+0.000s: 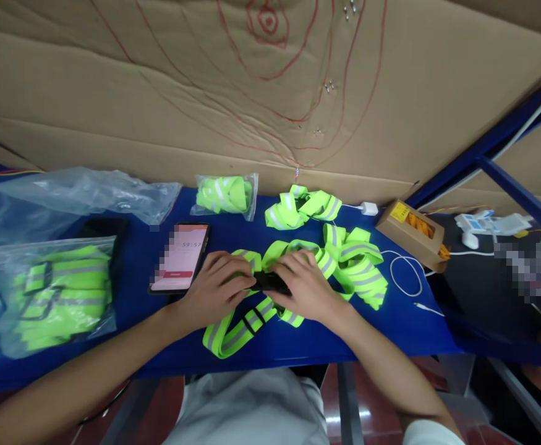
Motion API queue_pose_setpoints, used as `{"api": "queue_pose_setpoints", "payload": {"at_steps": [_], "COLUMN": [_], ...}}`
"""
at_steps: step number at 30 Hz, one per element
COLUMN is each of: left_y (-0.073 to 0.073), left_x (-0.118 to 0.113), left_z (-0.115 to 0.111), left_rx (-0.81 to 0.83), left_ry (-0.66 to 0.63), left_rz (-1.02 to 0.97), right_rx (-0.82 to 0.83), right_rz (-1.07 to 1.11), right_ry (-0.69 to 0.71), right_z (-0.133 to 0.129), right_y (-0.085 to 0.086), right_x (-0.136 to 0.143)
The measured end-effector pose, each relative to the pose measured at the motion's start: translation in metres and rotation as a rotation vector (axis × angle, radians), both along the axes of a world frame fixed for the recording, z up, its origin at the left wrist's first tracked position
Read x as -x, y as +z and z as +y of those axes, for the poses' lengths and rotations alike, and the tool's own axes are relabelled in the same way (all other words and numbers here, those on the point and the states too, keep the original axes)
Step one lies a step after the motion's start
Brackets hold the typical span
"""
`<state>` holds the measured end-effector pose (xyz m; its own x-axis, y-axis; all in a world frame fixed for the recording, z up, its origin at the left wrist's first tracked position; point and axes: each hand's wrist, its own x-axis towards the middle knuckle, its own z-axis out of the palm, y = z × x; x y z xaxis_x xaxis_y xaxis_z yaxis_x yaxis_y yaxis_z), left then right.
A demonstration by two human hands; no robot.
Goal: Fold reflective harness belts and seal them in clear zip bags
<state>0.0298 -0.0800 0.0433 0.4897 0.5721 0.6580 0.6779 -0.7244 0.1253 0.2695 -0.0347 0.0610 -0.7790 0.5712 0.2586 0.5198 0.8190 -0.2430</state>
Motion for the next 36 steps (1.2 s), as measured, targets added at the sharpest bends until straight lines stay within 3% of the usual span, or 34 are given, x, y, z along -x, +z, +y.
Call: {"api": "queue_pose_setpoints", "payload": {"at_steps": [3,6,10,16,22,27,36], "left_y": [-0.001,-0.003,-0.007,-0.008,-0.009,-0.009,-0.009], "left_x": [-0.003,-0.005,-0.007,-0.009,-0.008,-0.008,-0.007], "left_z": [-0.001,-0.001,0.000,-0.001,-0.001,-0.001,0.000], "left_rx": [0.173,0.254,0.264,0.330,0.360,0.318,0.422], "left_ry": [-0.046,-0.011,0.046,0.021,0.066,0.031,0.005], "left_rz": [0.008,-0.005,-0.022,-0.009,0.079,0.147,0.066], "right_rx": [0.015,-0.056,-0.108,-0.040,-0.024,-0.012,-0.025], "right_rz": [-0.068,-0.089,-0.138,-0.114,-0.069,-0.076,-0.094], "right_ry": [-0.020,-0.054,-0.067,-0.164,-0.149,-0.132,-0.080], "right_z": [-0.001,-0.006,-0.013,-0.013,-0.008,-0.008,-0.014], "right_y": [-0.007,-0.011,-0.013,-0.013,-0.013,-0.015,-0.014], "right_x": [0.004,0.010,0.018,0.015,0.011,0.016,0.019]}}
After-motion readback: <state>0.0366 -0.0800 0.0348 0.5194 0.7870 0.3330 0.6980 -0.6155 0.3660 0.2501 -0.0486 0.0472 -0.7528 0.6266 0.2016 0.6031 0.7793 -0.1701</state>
